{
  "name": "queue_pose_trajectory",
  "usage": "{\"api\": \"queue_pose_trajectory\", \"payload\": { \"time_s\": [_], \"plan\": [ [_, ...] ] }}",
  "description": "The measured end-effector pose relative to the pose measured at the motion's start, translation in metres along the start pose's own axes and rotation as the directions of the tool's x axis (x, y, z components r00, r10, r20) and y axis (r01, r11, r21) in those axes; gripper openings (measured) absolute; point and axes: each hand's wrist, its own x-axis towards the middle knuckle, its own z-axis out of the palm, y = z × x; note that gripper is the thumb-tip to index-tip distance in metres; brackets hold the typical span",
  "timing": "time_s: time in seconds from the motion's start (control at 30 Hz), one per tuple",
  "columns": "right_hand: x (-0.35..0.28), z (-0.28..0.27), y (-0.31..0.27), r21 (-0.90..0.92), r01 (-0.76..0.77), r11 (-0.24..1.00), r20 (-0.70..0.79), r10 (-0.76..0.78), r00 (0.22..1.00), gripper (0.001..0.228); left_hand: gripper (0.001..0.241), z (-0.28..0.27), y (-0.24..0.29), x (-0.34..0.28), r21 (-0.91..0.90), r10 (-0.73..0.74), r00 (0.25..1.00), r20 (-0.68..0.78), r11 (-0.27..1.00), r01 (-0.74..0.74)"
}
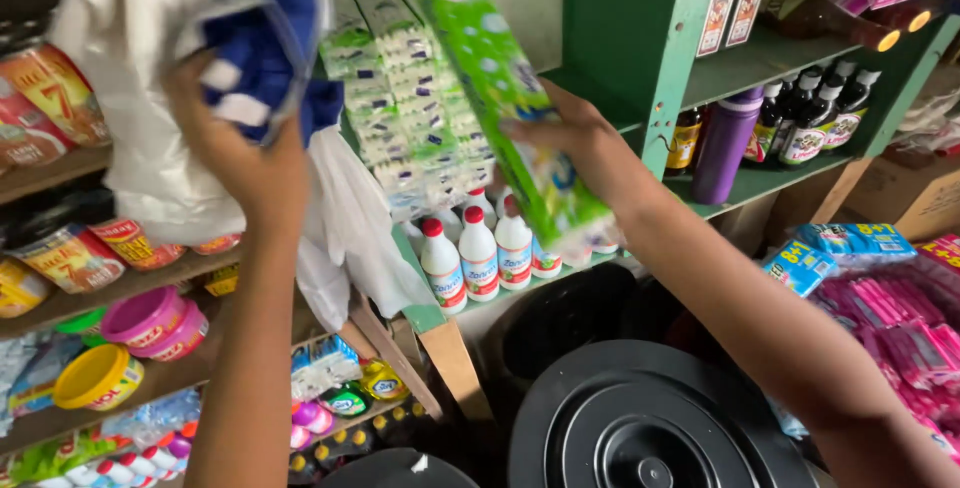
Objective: Organizing and restocking various household and grocery items like detergent and canned goods on shelves.
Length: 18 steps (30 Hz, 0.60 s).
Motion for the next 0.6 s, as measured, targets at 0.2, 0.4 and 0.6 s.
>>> {"api": "queue_pose_trajectory", "payload": {
  "time_s": [0.2, 0.4, 0.6],
  "plan": [
    [0.098, 0.052, -0.020, 0.332, -0.171, 0.927, 0.184, 0.114, 0.976, 0.040, 0.042, -0.005, -0.045, -0.018, -0.192, -0.244, 0.965, 0.096, 0.947, 0.258],
    [0.127, 0.097, -0.028, 0.445, -0.123, 0.887, 0.154, 0.059, 0.986, 0.034, 0.044, -0.008, -0.037, -0.011, -0.340, -0.261, 0.954, 0.147, 0.892, 0.296],
    [0.059, 0.093, 0.003, 0.223, 0.292, 0.930, 0.184, -0.334, 0.924, 0.094, 0.047, -0.015, -0.056, -0.020, -0.388, -0.322, 0.927, 0.193, 0.842, 0.374]
  ]
}}
